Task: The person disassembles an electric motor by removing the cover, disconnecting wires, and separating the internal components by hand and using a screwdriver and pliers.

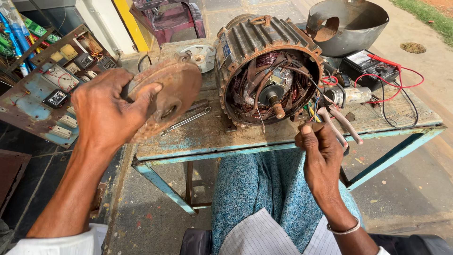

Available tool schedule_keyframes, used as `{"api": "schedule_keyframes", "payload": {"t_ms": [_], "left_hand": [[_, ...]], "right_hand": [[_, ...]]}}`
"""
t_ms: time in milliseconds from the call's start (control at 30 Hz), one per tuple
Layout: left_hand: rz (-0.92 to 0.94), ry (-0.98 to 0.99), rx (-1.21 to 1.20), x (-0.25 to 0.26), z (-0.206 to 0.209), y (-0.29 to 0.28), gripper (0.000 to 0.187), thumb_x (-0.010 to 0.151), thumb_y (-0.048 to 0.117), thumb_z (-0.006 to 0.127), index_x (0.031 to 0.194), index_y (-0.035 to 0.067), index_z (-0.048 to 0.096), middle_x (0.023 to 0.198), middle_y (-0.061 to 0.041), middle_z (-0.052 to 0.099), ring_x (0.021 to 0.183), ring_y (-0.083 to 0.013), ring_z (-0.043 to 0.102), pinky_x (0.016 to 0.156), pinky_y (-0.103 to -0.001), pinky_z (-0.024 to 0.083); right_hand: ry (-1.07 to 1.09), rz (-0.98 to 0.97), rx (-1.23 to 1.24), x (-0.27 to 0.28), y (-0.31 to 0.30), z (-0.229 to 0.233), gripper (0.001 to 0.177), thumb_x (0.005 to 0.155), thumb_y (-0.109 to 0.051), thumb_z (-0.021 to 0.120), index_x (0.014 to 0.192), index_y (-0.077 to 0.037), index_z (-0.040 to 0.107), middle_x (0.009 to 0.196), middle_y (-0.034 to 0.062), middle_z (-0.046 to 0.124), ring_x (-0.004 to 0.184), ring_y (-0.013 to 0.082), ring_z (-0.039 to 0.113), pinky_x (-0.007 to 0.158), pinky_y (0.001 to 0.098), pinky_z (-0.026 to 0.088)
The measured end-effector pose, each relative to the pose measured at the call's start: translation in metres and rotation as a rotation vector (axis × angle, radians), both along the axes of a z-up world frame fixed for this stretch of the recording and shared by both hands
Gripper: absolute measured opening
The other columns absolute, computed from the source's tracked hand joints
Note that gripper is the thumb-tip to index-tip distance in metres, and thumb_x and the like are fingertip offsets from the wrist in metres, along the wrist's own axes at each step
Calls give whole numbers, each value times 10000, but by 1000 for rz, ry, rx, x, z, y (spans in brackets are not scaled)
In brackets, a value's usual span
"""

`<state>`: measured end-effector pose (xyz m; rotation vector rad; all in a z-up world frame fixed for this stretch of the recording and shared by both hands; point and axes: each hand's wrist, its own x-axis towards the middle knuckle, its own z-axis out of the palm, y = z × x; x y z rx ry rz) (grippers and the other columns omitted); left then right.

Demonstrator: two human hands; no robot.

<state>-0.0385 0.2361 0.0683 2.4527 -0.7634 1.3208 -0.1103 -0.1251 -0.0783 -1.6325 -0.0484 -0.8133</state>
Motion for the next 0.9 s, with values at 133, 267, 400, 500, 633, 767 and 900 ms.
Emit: {"api": "schedule_keyframes", "payload": {"t_ms": [133, 267, 400, 500, 633, 767, 900], "left_hand": [[71, 406, -235, -58, 2, -24, 282, 863, 255, 878, 956, 7, 782, 677, -136, 630, 511, -204, 540, 501, -375, 402], [-60, 542, -274, -100, -6, -55, 268, 766, 252, 845, 853, 14, 758, 623, -94, 658, 461, -134, 580, 441, -346, 433], [-88, 633, -193, -122, -19, -88, 271, 747, 266, 857, 726, 30, 724, 536, -91, 601, 404, -189, 526, 401, -422, 390], [-193, 594, -135, -141, -34, -119, 285, 801, 285, 834, 741, 51, 683, 599, -54, 621, 438, -171, 596, 392, -391, 454], [-343, 343, 33, -161, -57, -163, 276, 868, 278, 767, 793, 52, 626, 692, -80, 562, 594, -244, 602, 514, -424, 466], [-426, 252, 202, -168, -82, -197, 257, 929, 219, 711, 875, -24, 649, 716, -98, 516, 612, -224, 567, 482, -402, 420], [-394, 168, 266, -178, -116, -232, 140, 860, 124, 685, 817, 3, 630, 727, -102, 517, 634, -225, 566, 511, -386, 430]], "right_hand": [[375, 303, -25, -29, 34, -6, 282, 975, -331, 581, 1024, -62, 649, 840, 65, 671, 750, 144, 612, 687, 341, 558], [588, 595, -44, -57, 65, 2, 559, 939, -467, 539, 1350, -88, 526, 1137, 105, 661, 900, 197, 648, 744, 375, 600], [756, 852, 194, -81, 65, 12, 890, 842, -683, 404, 1574, -194, 273, 1427, 79, 512, 1236, 198, 627, 860, 411, 599], [597, 987, 518, -95, 48, 13, 943, 878, -753, 420, 1526, -71, 367, 1488, 143, 523, 1295, 252, 563, 905, 430, 549], [531, 894, 717, -102, 28, 0, 934, 827, -750, 418, 1527, -134, 370, 1450, 114, 543, 1198, 246, 592, 938, 440, 572], [452, 702, 1104, -99, 10, -19, 836, 855, -693, 506, 1380, -43, 534, 1251, 182, 672, 1029, 272, 684, 877, 439, 571], [346, 753, 1307, -97, -6, -34, 577, 977, -536, 659, 1215, -11, 656, 1019, 187, 729, 854, 279, 722, 729, 432, 583]]}}
